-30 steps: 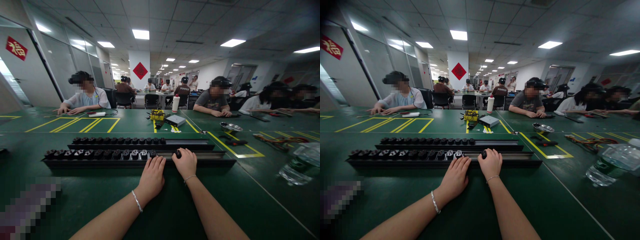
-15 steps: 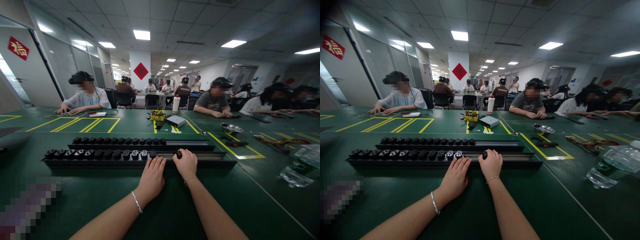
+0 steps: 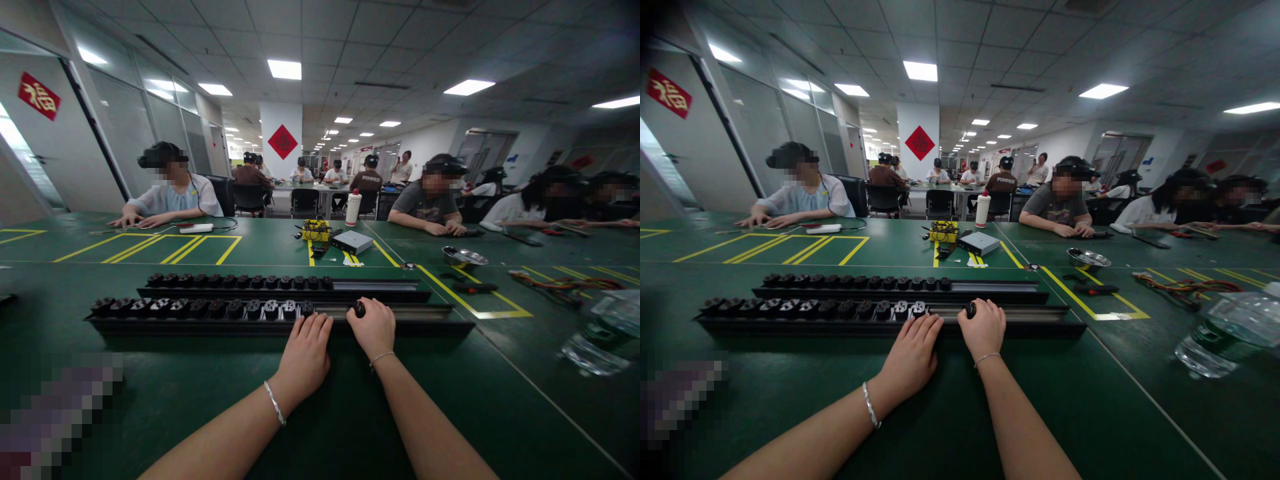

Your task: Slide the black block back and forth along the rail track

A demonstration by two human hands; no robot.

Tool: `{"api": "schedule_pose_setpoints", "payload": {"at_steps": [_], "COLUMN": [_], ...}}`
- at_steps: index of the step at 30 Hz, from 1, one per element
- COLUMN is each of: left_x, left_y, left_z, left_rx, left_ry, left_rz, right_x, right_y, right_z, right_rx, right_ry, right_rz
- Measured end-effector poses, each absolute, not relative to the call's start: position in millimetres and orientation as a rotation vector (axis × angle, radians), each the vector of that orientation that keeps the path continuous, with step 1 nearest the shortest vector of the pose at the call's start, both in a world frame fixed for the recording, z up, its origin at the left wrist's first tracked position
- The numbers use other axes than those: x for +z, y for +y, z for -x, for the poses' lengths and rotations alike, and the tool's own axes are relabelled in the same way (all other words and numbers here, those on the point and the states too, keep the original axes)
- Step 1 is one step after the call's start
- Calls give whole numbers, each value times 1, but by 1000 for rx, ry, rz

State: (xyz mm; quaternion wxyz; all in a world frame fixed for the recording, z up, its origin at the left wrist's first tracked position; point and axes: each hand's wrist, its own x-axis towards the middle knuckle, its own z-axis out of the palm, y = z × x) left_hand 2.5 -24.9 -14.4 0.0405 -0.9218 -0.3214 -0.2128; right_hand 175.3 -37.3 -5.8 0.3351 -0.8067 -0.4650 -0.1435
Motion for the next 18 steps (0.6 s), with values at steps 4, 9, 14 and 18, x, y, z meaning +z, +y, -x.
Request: {"api": "schedule_pose_setpoints", "payload": {"at_steps": [4,9,14,18], "left_x": [-15,-16,-16,-16], "left_y": [-25,-25,-25,-25], "left_z": [-3,-3,-3,-3], "left_rx": [-683,-685,-687,-678], "left_ry": [-985,-987,-990,-991], "left_rz": [2820,2830,2829,2821], "right_x": [-7,-7,-5,-5], "right_y": [-37,-37,-38,-38], "right_z": [-177,-176,-176,-177], "right_rx": [-379,-366,-379,-371], "right_ry": [-1219,-1222,-1235,-1247], "right_rz": [2107,2113,2107,2118]}}
